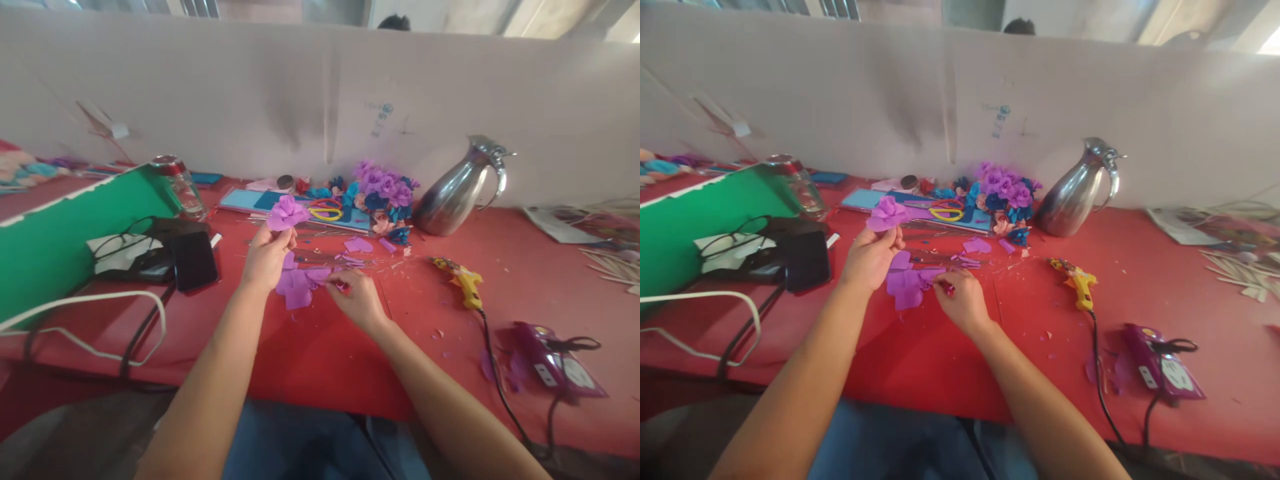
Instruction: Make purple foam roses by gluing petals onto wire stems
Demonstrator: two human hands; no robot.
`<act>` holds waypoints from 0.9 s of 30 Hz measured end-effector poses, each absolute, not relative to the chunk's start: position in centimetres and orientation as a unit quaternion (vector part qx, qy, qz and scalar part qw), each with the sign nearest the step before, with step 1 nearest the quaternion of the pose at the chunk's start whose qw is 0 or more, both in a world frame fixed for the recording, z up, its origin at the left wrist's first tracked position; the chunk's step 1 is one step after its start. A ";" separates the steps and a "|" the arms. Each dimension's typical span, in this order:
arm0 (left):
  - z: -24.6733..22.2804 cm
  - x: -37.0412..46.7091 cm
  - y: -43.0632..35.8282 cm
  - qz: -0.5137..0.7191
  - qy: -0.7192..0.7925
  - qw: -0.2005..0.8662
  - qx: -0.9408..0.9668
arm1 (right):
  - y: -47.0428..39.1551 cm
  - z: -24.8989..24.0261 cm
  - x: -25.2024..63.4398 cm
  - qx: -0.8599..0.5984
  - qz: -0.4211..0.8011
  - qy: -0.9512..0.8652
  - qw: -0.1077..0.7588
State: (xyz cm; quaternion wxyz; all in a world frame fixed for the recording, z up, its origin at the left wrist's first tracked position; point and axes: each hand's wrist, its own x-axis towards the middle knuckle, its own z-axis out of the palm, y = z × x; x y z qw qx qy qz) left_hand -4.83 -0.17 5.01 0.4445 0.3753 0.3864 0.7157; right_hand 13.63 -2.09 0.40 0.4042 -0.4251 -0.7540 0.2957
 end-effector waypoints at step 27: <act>3.3 2.5 -2.7 0.574 0.432 0.618 0.320 | -4.0 1.5 14.4 -0.368 0.603 -0.251 0.662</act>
